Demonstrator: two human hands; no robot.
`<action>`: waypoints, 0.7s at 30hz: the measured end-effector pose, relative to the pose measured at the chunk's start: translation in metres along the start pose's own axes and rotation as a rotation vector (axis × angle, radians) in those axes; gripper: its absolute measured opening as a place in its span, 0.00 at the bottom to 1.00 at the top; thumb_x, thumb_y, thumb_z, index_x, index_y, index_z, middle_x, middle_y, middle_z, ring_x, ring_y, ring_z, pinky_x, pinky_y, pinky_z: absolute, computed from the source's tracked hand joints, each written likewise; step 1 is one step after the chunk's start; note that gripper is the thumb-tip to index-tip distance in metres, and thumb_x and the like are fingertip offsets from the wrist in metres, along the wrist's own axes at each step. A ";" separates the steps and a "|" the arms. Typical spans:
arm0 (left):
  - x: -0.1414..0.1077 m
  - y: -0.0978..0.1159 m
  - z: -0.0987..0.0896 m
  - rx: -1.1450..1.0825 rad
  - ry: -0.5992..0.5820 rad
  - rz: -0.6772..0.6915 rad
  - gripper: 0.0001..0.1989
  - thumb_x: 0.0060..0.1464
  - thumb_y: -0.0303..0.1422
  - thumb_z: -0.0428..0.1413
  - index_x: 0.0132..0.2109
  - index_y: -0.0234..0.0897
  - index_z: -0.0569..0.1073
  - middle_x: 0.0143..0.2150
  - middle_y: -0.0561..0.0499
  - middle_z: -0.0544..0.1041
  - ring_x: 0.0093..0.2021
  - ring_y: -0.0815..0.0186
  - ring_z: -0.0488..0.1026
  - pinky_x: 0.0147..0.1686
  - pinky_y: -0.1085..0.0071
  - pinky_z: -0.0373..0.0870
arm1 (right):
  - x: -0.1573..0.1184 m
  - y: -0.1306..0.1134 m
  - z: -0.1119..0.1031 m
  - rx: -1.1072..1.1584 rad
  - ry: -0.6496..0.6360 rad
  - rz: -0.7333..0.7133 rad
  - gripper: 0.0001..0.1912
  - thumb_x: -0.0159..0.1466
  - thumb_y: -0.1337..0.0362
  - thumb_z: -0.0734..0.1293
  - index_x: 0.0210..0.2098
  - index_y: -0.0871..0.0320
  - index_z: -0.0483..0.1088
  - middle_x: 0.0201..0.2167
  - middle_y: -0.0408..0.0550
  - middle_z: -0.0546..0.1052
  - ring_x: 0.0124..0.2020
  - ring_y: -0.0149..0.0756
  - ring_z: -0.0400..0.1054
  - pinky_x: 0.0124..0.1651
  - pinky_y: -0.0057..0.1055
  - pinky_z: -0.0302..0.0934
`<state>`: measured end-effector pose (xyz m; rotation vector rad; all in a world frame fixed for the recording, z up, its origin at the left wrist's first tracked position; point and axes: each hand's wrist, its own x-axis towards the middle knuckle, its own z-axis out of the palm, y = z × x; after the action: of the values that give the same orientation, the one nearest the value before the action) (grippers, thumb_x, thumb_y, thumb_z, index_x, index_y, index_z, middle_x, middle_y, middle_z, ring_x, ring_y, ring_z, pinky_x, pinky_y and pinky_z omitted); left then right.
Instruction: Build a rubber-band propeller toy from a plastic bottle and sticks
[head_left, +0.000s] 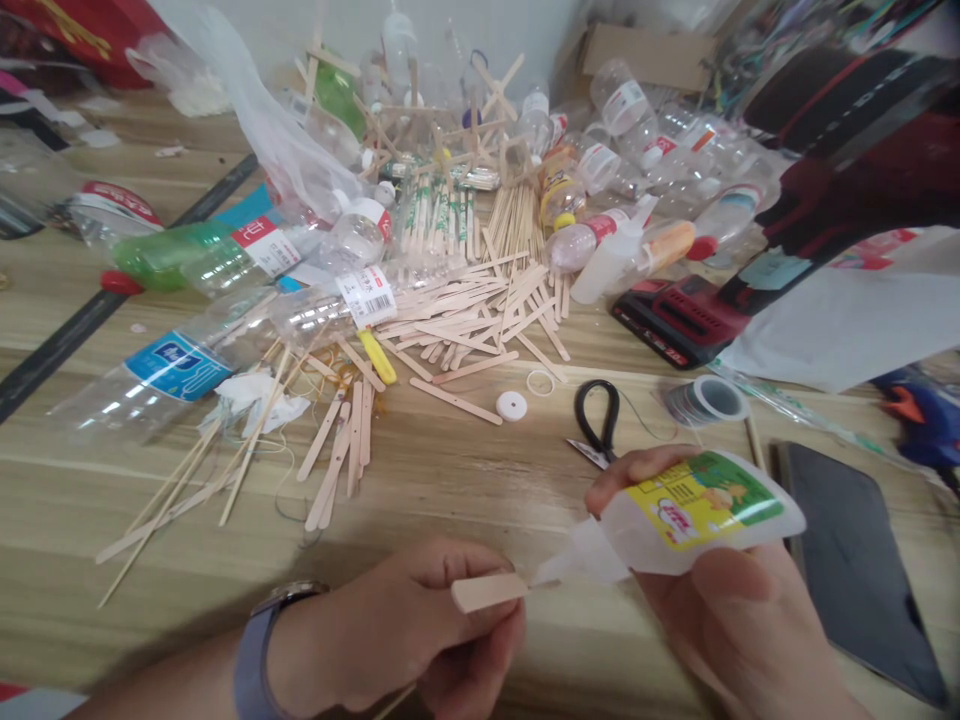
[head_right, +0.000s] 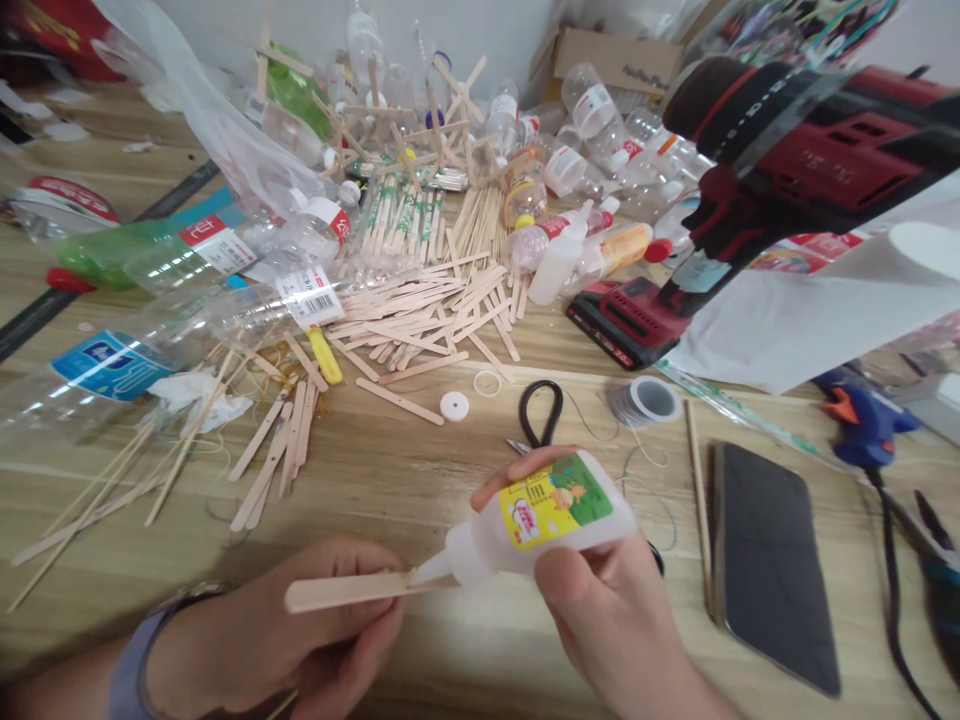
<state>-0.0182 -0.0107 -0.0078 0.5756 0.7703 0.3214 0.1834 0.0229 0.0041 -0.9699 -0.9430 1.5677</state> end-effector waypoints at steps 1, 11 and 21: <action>0.000 0.001 0.000 0.007 0.006 -0.015 0.29 0.49 0.60 0.56 0.21 0.39 0.65 0.12 0.59 0.63 0.11 0.77 0.56 0.10 0.77 0.47 | 0.000 0.000 0.000 -0.001 -0.001 0.000 0.25 0.44 0.44 0.80 0.37 0.48 0.78 0.31 0.46 0.81 0.27 0.37 0.75 0.29 0.26 0.70; 0.001 0.001 0.001 0.033 0.041 -0.049 0.26 0.51 0.56 0.57 0.21 0.39 0.64 0.12 0.60 0.63 0.11 0.77 0.56 0.11 0.77 0.47 | 0.000 0.001 -0.006 -0.084 -0.053 -0.051 0.23 0.50 0.43 0.77 0.40 0.47 0.77 0.32 0.46 0.81 0.28 0.37 0.75 0.28 0.28 0.71; 0.000 0.004 0.003 0.031 0.048 -0.049 0.27 0.47 0.59 0.58 0.21 0.39 0.64 0.12 0.60 0.63 0.10 0.77 0.55 0.10 0.78 0.48 | -0.004 -0.002 -0.003 -0.158 0.028 -0.060 0.27 0.44 0.37 0.77 0.37 0.45 0.76 0.30 0.43 0.80 0.29 0.38 0.74 0.28 0.29 0.70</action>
<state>-0.0163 -0.0088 -0.0037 0.5788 0.8354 0.2788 0.1879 0.0201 0.0056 -1.0605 -1.0792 1.4429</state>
